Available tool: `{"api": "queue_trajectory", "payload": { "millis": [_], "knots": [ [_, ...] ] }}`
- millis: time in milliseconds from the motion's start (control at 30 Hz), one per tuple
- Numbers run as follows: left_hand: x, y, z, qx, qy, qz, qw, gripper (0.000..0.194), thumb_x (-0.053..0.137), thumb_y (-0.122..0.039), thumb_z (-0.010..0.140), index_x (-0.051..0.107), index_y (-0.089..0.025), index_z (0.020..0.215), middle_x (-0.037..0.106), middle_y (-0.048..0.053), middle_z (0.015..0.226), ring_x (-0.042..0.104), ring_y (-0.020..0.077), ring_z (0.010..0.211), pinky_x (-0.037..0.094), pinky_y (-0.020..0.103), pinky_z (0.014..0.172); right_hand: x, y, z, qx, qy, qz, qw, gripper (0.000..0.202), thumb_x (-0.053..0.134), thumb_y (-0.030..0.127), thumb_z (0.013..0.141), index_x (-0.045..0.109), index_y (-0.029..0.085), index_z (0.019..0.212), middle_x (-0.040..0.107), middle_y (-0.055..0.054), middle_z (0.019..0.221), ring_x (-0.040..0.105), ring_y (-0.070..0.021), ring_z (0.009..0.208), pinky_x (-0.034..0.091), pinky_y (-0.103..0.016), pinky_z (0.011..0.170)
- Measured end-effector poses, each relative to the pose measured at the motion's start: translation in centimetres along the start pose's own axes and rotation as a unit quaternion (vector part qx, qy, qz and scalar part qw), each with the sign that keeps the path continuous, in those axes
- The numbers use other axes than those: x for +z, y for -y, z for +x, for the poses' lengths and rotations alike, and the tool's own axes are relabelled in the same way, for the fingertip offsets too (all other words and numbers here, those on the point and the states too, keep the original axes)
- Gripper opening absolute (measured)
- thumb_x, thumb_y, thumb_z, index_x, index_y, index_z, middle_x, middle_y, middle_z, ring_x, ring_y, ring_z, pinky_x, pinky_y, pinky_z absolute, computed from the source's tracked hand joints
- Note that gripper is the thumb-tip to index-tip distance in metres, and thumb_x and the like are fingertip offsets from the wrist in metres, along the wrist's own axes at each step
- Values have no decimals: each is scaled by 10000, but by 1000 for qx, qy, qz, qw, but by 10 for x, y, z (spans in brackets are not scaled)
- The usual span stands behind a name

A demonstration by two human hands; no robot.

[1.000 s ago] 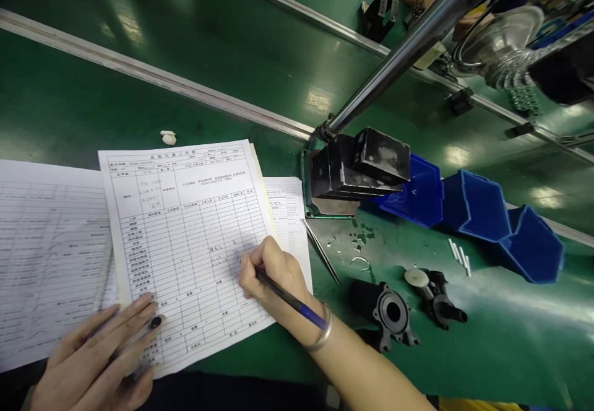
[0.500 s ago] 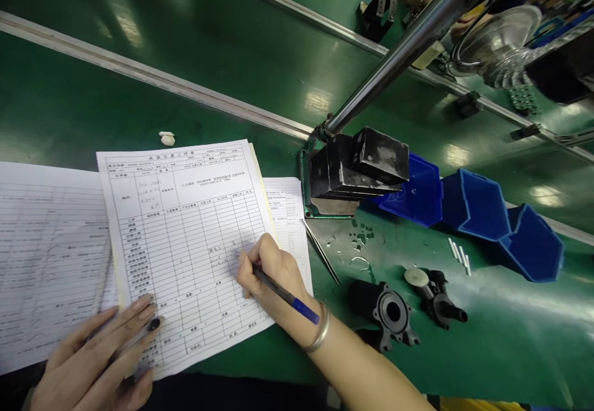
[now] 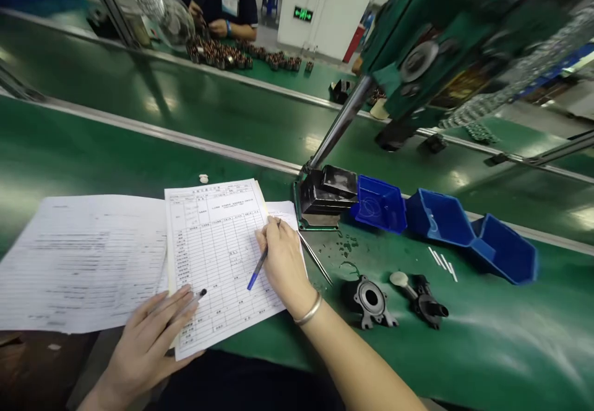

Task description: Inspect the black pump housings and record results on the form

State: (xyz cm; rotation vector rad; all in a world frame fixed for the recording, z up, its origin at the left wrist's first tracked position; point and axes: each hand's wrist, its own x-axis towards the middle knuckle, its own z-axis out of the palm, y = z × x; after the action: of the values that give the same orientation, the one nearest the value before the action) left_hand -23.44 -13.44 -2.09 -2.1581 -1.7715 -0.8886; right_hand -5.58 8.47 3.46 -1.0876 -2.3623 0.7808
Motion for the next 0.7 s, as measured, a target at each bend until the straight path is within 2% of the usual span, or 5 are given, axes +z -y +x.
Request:
{"api": "queue_trajectory", "payload": {
  "millis": [233,433,567,633,700],
  "knots": [
    [4,-3,-13,44,3,21,999,439,588,-145,893,535,-99,1327,610,196,1305,533,311,1286,450,492,1067,1,-9,9,87,-56,79,991,179,564,308,867,401,235,880,570,-23,903,573,-211,844,453,-343,756],
    [0,-9,-17,58,-39,28,997,590,393,70,842,503,-152,1377,601,145,1339,519,247,1307,453,431,1076,-18,-15,8,107,-20,66,992,227,607,248,802,394,231,725,504,41,632,473,-159,578,333,-264,564],
    [-6,-26,-27,71,-60,54,994,495,457,-23,892,522,-142,1368,604,151,1335,551,243,1272,467,389,1057,-28,-8,-6,41,23,94,994,259,653,139,710,406,217,692,460,71,609,416,-122,565,291,-236,553],
    [-11,-35,-32,75,-58,47,994,438,430,-225,979,487,-131,1402,610,170,1319,564,262,1254,494,405,1019,-38,0,-16,0,15,112,994,266,643,134,724,392,216,696,445,70,640,406,-115,593,298,-233,574],
    [-18,-42,-30,74,-61,29,995,540,334,-412,1008,414,-123,1457,633,190,1272,589,283,1213,532,426,950,-57,11,-30,-27,-19,120,992,261,615,198,798,371,219,706,435,64,673,407,-112,620,319,-234,604]
  ]
}}
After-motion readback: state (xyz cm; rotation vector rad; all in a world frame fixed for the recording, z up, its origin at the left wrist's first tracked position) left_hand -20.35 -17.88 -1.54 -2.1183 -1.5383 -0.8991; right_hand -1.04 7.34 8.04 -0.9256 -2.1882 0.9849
